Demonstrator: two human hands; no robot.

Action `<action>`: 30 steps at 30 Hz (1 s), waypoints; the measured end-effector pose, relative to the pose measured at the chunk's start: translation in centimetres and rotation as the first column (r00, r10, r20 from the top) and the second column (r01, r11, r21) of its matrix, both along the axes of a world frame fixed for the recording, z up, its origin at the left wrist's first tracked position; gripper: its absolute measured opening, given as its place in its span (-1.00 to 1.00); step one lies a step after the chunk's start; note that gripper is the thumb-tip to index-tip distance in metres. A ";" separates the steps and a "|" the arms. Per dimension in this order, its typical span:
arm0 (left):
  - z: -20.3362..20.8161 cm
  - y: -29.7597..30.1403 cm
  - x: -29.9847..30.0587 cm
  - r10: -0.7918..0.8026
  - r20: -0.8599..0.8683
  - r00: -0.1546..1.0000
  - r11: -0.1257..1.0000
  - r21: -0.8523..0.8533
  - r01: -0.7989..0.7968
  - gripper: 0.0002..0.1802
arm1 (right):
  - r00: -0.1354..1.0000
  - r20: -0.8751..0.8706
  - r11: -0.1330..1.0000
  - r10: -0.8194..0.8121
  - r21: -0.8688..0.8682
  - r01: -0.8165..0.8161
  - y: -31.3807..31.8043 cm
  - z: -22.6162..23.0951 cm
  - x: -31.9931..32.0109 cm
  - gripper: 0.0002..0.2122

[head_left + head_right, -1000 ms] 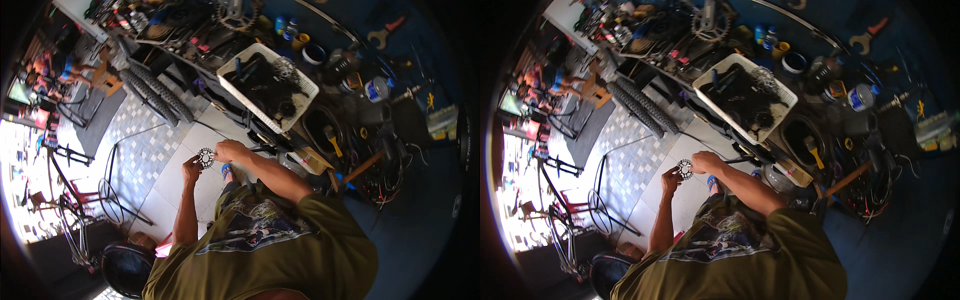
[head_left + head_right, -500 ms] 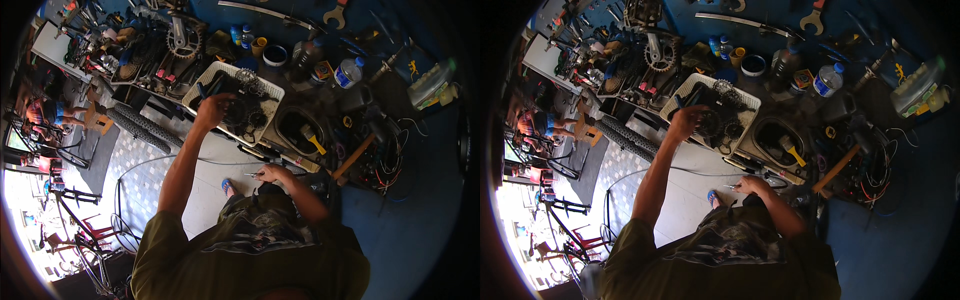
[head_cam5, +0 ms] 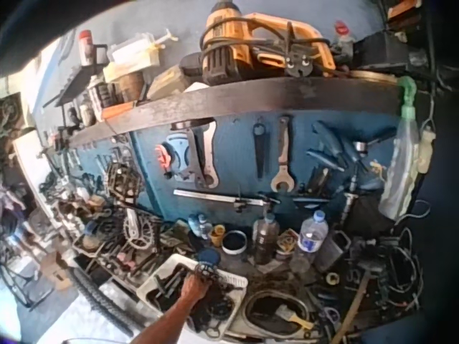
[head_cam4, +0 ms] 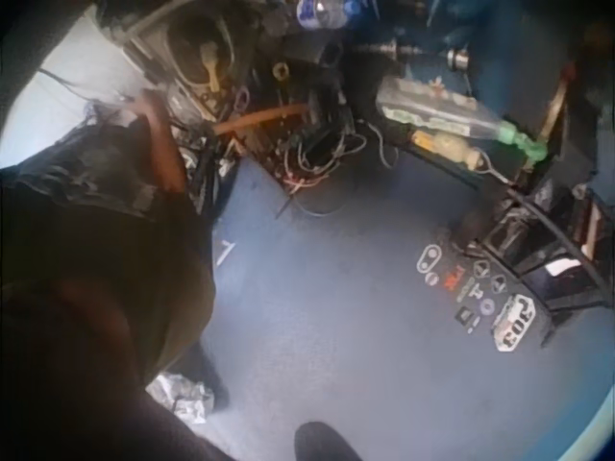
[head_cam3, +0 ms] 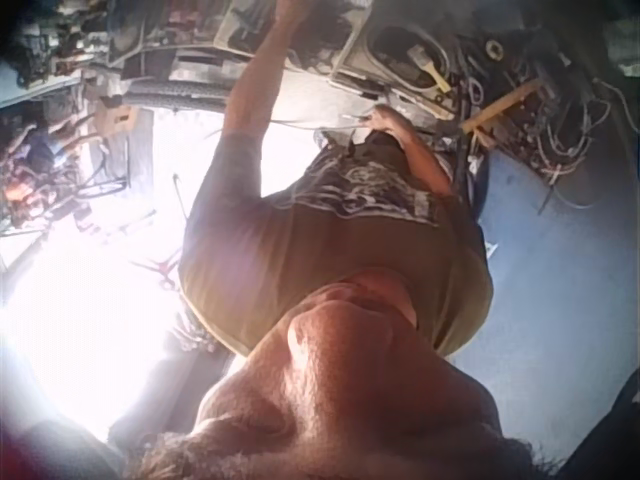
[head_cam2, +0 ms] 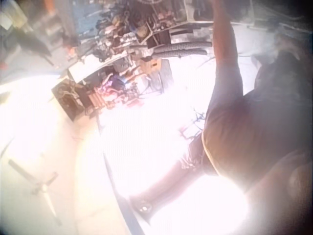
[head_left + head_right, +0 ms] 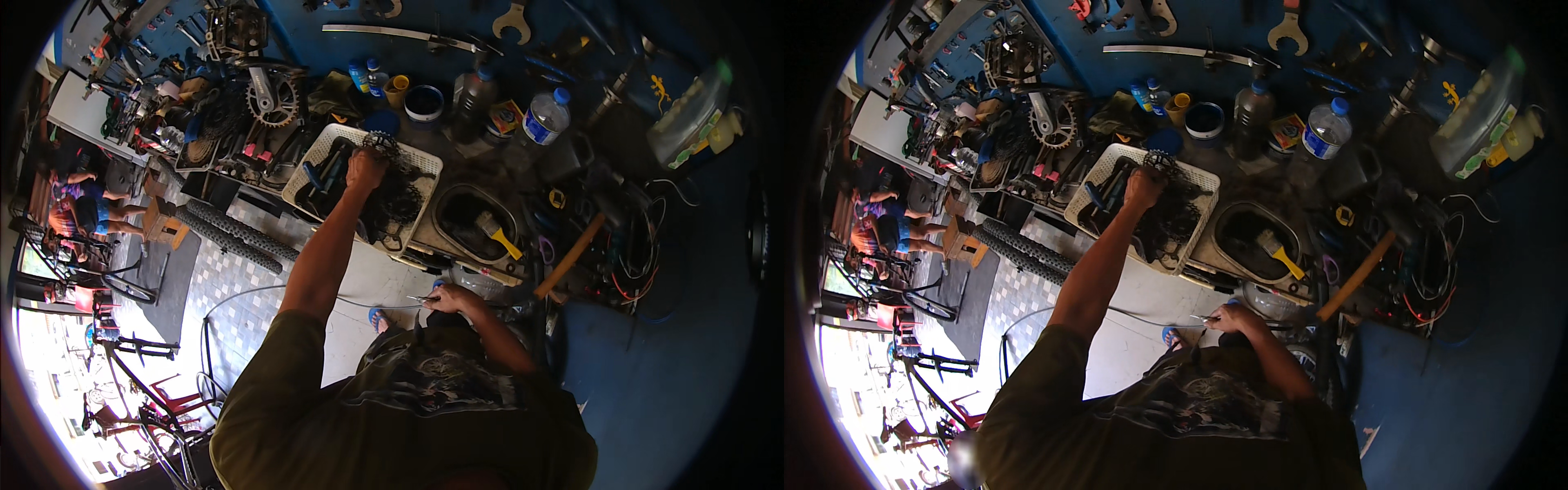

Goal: The person uses a handheld air nozzle to blow air across bicycle gears and a crankset, moving the parts to expose different surfaces. The person holds each part by hand and rotates it while directing the air stream, then places the parts back into a white basket.

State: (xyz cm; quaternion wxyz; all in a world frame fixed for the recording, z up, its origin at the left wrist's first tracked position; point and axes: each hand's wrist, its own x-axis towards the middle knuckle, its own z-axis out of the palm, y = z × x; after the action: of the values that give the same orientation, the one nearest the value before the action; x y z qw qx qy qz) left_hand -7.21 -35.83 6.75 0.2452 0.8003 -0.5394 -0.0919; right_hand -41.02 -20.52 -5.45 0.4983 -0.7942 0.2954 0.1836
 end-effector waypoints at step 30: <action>-13.7 53.1 4.2 0.583 -0.787 0.200 0.514 0.167 -0.842 -0.73 | 0.746 -0.170 0.704 0.644 -0.252 -0.664 15.1 11.6 33.2 -0.62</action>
State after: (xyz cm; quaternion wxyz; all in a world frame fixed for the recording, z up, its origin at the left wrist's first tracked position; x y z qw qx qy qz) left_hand -3.06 17.31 -6.91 0.5800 0.7845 0.0556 -0.2123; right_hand -7.83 -5.45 6.19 0.2653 -0.9056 0.0355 0.3289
